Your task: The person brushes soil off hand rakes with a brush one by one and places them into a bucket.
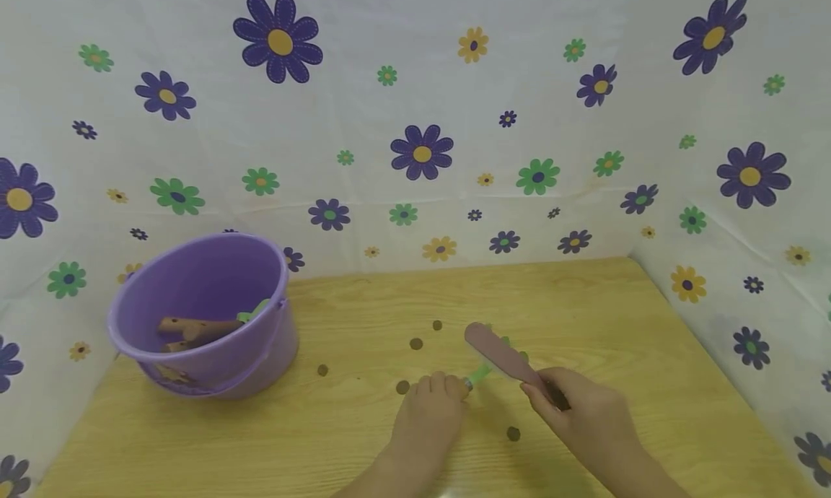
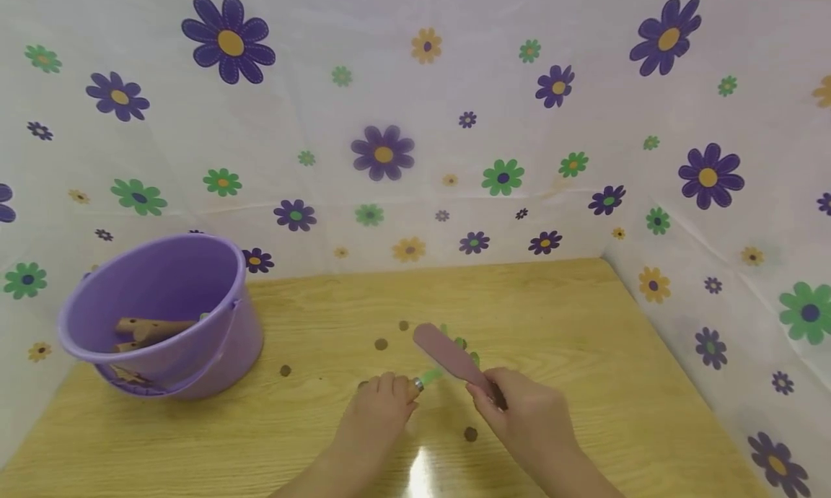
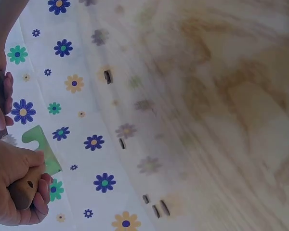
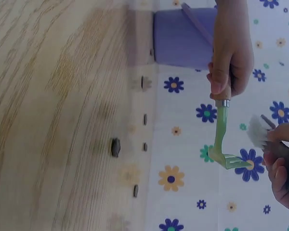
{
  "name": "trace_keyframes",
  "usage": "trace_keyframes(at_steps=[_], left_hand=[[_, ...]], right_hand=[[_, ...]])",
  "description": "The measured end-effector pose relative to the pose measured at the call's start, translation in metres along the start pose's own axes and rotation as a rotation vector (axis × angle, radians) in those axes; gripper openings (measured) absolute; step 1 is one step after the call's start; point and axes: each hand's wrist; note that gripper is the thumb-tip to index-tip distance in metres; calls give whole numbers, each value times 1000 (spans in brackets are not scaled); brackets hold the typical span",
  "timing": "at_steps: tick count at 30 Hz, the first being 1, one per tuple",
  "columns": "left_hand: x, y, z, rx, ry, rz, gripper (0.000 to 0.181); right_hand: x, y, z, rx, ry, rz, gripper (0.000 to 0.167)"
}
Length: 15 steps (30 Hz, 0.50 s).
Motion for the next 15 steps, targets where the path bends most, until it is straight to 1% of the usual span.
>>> trace_keyframes(at_steps=[1, 4, 5, 8, 11, 15], left_hand=[[-2, 2, -1, 4, 26, -2, 41], [-7, 9, -3, 8, 67, 18, 38], [-8, 11, -4, 2, 70, 16, 37], [-9, 16, -5, -18, 41, 4, 37], [-9, 20, -6, -29, 20, -6, 37], [-9, 24, -7, -20, 11, 0, 38]], right_hand=[[1, 2, 0, -3, 5, -4, 55], [6, 9, 2, -13, 39, -18, 57], [7, 11, 4, -15, 50, -25, 57], [11, 20, 9, -25, 79, -25, 56], [13, 28, 14, -35, 78, -21, 55], [17, 33, 16, -36, 79, -19, 55]])
Point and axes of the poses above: each hand's wrist, its own z-axis towards the middle knuckle, its own x-axis out of the palm, y = z × x, and after that the axes turned 2 degrees about -z, right-handed
